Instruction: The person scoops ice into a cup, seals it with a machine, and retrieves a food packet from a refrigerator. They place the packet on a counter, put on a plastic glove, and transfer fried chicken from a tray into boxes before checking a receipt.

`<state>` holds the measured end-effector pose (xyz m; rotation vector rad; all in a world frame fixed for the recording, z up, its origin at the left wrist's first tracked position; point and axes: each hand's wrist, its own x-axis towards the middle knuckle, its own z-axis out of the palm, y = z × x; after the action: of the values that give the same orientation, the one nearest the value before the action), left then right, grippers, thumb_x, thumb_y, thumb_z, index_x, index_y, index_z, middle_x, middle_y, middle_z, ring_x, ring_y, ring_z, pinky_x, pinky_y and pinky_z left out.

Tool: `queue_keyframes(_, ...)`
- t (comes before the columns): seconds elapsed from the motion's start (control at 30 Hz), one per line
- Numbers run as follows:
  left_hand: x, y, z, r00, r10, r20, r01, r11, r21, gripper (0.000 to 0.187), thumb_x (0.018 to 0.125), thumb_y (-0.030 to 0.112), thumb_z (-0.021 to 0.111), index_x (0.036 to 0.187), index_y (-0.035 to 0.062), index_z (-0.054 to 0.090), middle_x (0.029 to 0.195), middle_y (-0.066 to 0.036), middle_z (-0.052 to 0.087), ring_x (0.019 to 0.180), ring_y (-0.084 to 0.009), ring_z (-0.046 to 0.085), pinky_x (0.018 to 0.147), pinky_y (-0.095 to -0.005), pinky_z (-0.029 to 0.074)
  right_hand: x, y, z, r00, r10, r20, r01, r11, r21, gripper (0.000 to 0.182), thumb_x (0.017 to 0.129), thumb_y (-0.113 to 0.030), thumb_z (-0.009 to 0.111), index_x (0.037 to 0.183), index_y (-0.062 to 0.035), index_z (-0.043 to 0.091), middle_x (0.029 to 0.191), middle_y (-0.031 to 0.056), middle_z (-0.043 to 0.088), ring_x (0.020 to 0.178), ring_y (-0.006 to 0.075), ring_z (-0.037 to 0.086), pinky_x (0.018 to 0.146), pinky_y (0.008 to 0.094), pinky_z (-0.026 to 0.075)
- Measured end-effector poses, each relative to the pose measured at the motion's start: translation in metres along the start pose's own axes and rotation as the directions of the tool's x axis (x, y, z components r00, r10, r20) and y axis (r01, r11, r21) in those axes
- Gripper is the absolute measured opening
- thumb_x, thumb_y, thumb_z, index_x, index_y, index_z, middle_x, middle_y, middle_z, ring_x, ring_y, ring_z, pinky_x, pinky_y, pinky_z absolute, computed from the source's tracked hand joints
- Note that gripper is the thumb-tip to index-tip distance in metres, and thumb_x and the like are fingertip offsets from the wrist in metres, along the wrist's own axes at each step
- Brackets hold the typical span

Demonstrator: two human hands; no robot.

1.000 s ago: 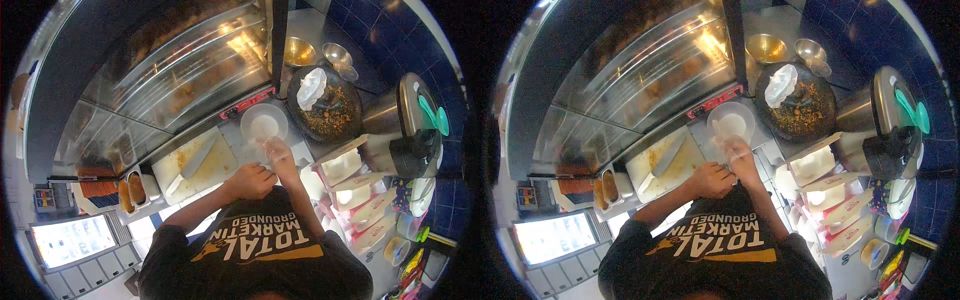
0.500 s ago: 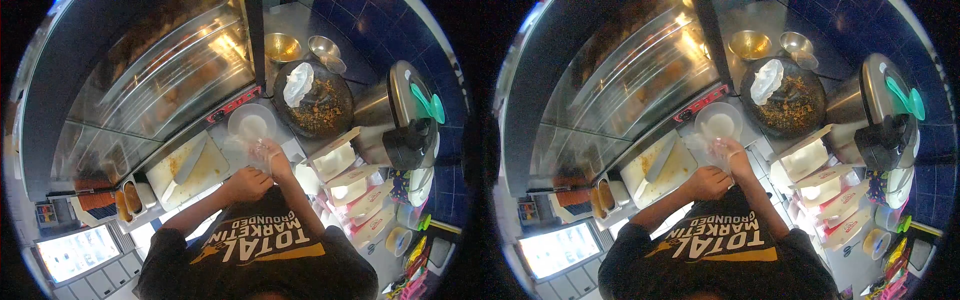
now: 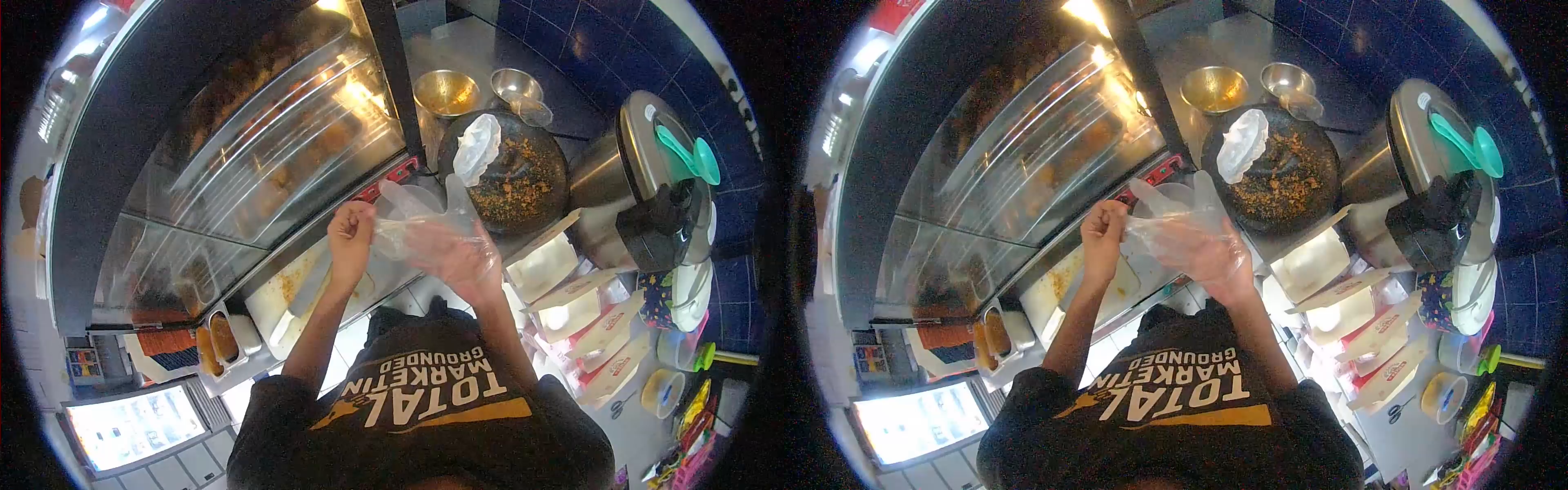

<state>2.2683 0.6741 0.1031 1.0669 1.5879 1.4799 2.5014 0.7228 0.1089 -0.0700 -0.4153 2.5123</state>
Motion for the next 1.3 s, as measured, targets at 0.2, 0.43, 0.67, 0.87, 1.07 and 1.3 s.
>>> queue_keyframes(0.2, -0.042, 0.055, 0.050, 0.670, 0.650, 0.359, -0.711, 0.423, 0.562, 0.028, 0.079, 0.022, 0.076, 0.093, 0.0049, 0.059, 0.087, -0.010, 0.057, 0.077, -0.0241, 0.059, 0.064, -0.0379, 0.048, 0.013, 0.009, 0.012, 0.984, -0.125, -0.124, 0.132, 0.990, 0.050, 0.083, 0.096, -0.065, 0.035, 0.153, -0.0057, 0.026, 0.156, 0.0208, 0.030, 0.142, 0.0402, 0.031, 0.114, 0.0542, 0.026)
queue_keyframes(0.43, -0.038, 0.044, 0.066, 0.570, 0.442, 0.693, -0.822, 0.301, 0.484, 0.014, 0.074, 0.010, 0.059, 0.087, 0.0057, 0.055, 0.079, -0.007, 0.057, 0.072, -0.0268, 0.063, 0.059, -0.0378, 0.050, 0.046, 0.006, 0.003, 0.996, -0.065, 0.061, 0.064, 0.998, 0.026, 0.081, 0.097, -0.064, 0.036, 0.155, -0.0097, 0.022, 0.153, 0.0210, 0.033, 0.139, 0.0387, 0.035, 0.114, 0.0509, 0.029)
queue_keyframes(0.67, -0.034, 0.056, 0.046, 0.669, 0.508, 0.543, -0.742, 0.413, 0.527, 0.022, 0.081, 0.021, 0.066, 0.089, 0.0027, 0.055, 0.083, -0.014, 0.059, 0.068, -0.0303, 0.063, 0.061, -0.0400, 0.051, 0.083, 0.010, 0.038, 0.998, -0.040, 0.052, 0.053, 0.955, -0.293, 0.077, 0.096, -0.061, 0.040, 0.155, -0.0154, 0.023, 0.154, 0.0173, 0.031, 0.139, 0.0433, 0.032, 0.112, 0.0624, 0.026)
queue_keyframes(0.87, -0.041, 0.059, 0.048, 0.719, 0.499, 0.484, -0.681, 0.364, 0.636, 0.029, 0.079, 0.024, 0.069, 0.092, 0.0023, 0.056, 0.079, -0.013, 0.059, 0.066, -0.0296, 0.063, 0.060, -0.0387, 0.052, 0.116, 0.013, 0.030, 0.988, -0.127, 0.086, 0.152, 0.736, -0.660, 0.065, 0.099, -0.049, 0.041, 0.153, -0.0147, 0.028, 0.155, 0.0148, 0.029, 0.140, 0.0378, 0.030, 0.113, 0.0569, 0.025)
queue_keyframes(1.07, -0.037, 0.044, 0.036, 0.512, 0.635, 0.579, -0.842, 0.240, 0.482, 0.014, 0.077, 0.014, 0.066, 0.085, 0.0038, 0.060, 0.074, -0.010, 0.058, 0.061, -0.0255, 0.061, 0.056, -0.0352, 0.049, 0.133, 0.007, 0.017, 0.933, -0.345, 0.097, 0.187, 0.240, -0.953, 0.054, 0.102, -0.037, 0.041, 0.150, -0.0140, 0.033, 0.156, 0.0124, 0.027, 0.141, 0.0322, 0.029, 0.115, 0.0513, 0.024)
queue_keyframes(1.3, -0.043, 0.038, 0.018, 0.629, 0.649, 0.427, -0.755, 0.381, 0.533, 0.015, 0.076, 0.012, 0.066, 0.086, 0.0029, 0.060, 0.076, -0.012, 0.061, 0.063, -0.0287, 0.062, 0.058, -0.0390, 0.050, 0.187, -0.002, 0.047, 0.633, -0.721, 0.284, 0.043, -0.334, -0.942, 0.050, 0.101, -0.029, 0.046, 0.140, 0.0028, 0.047, 0.128, 0.0250, 0.057, 0.114, 0.0338, 0.058, 0.099, 0.0428, 0.043)
